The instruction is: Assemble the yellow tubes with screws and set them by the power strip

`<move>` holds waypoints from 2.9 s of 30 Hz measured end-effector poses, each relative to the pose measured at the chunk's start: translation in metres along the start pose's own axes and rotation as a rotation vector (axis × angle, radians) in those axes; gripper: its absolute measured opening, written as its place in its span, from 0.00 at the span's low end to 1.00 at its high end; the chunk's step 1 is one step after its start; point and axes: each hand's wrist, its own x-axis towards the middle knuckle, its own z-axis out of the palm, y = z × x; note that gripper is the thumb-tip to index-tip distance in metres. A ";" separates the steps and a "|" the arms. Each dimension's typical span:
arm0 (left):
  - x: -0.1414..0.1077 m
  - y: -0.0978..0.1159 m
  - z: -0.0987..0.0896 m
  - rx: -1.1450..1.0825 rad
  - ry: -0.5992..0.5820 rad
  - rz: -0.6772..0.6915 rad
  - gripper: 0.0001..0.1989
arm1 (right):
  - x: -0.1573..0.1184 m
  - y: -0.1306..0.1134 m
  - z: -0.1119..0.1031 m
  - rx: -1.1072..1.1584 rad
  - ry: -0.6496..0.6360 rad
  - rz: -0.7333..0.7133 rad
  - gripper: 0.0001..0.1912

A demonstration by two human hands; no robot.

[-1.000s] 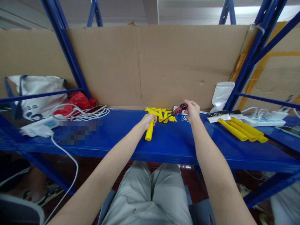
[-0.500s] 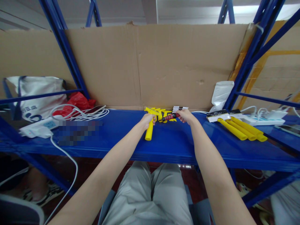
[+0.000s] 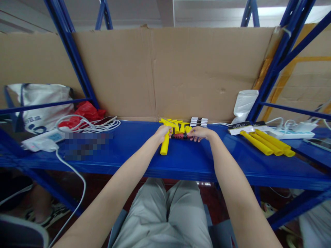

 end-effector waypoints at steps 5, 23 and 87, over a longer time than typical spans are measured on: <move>0.000 0.000 0.000 0.009 0.002 0.001 0.07 | 0.001 0.001 0.001 -0.095 0.005 -0.001 0.15; -0.001 0.001 -0.002 -0.013 -0.021 -0.002 0.07 | 0.009 0.027 -0.032 -0.655 0.597 0.079 0.12; 0.001 -0.011 0.001 0.410 -0.061 0.382 0.31 | 0.020 0.016 -0.014 -0.501 0.538 -0.059 0.09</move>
